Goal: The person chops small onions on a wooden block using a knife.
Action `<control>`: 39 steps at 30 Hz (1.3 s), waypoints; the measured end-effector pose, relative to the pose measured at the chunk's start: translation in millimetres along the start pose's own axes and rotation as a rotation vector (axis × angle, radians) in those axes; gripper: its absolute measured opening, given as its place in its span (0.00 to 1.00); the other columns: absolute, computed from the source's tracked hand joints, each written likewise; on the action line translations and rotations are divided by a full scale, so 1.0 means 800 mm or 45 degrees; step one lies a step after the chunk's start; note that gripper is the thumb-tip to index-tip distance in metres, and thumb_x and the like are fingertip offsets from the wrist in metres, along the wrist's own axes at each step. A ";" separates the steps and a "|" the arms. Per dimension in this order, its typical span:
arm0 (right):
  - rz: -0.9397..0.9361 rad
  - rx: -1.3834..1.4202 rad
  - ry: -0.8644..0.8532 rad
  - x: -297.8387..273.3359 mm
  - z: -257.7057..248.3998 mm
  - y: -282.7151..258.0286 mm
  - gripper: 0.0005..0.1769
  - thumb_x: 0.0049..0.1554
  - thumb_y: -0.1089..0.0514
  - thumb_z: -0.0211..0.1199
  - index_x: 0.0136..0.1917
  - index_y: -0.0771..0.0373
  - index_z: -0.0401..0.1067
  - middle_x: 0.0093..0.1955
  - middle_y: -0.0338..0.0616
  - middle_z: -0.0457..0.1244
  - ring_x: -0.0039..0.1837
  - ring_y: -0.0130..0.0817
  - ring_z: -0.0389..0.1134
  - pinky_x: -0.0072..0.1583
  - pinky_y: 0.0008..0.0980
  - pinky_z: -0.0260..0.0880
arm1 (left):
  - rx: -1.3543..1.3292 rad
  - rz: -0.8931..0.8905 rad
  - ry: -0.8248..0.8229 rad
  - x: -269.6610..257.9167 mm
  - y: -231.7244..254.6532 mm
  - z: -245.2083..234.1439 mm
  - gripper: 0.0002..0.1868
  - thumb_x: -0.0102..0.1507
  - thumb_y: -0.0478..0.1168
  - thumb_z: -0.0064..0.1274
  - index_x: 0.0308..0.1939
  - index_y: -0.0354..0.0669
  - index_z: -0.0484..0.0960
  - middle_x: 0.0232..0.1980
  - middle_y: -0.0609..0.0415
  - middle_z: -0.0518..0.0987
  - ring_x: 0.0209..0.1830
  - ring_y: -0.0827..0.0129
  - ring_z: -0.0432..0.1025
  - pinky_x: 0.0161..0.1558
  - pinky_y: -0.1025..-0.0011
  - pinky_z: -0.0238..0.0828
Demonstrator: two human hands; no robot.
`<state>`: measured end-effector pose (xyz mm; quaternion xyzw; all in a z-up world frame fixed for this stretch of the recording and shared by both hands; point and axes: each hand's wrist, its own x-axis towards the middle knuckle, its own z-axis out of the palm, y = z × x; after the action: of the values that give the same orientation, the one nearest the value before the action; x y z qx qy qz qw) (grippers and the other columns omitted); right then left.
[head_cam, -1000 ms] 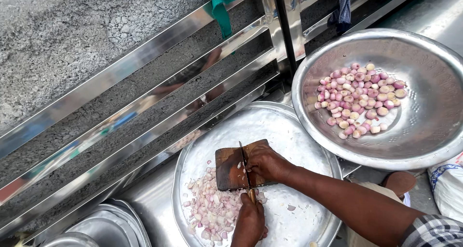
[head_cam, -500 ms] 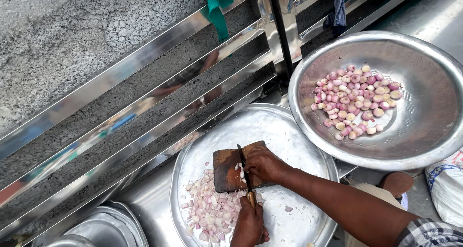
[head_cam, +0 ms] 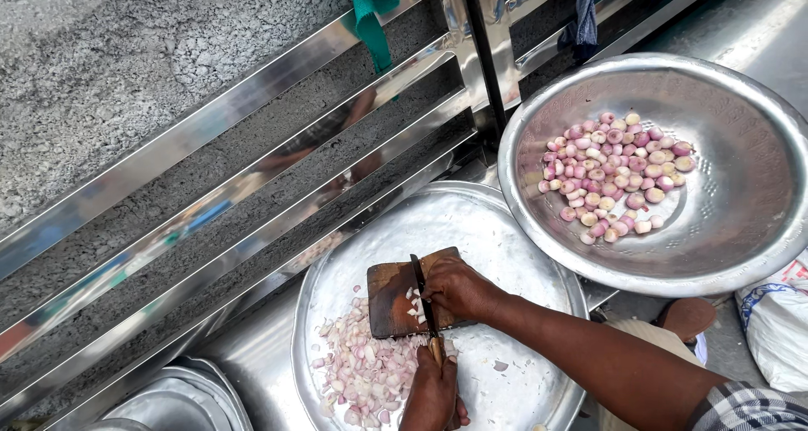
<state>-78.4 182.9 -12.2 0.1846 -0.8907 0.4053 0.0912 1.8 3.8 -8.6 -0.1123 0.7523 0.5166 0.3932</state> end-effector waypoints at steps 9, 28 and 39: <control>-0.123 -0.112 -0.023 -0.002 0.004 0.003 0.06 0.50 0.64 0.72 0.43 0.59 0.82 0.44 0.39 0.72 0.55 0.36 0.70 0.66 0.38 0.66 | -0.242 0.066 -0.064 0.010 -0.013 -0.005 0.13 0.72 0.41 0.39 0.60 0.48 0.61 0.26 0.52 0.69 0.12 0.68 0.66 0.14 0.65 0.69; -0.013 -0.096 -0.084 0.002 0.000 -0.006 0.03 0.55 0.63 0.68 0.45 0.59 0.80 0.46 0.41 0.71 0.57 0.36 0.70 0.71 0.42 0.62 | 0.058 0.083 0.044 -0.012 0.010 -0.005 0.15 0.74 0.45 0.40 0.58 0.40 0.59 0.26 0.50 0.71 0.12 0.70 0.68 0.14 0.67 0.71; 0.015 0.046 0.219 -0.003 -0.003 -0.015 0.18 0.54 0.71 0.60 0.58 0.62 0.67 0.56 0.51 0.63 0.60 0.50 0.65 0.60 0.44 0.69 | 0.287 0.473 0.500 0.022 -0.069 0.018 0.16 0.72 0.44 0.42 0.58 0.41 0.59 0.27 0.40 0.79 0.14 0.59 0.71 0.15 0.60 0.67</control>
<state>-71.6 178.2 -3.4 0.1456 -0.8732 0.4361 0.1616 28.5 -3.8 -61.1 -0.0261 0.8744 0.4611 0.1487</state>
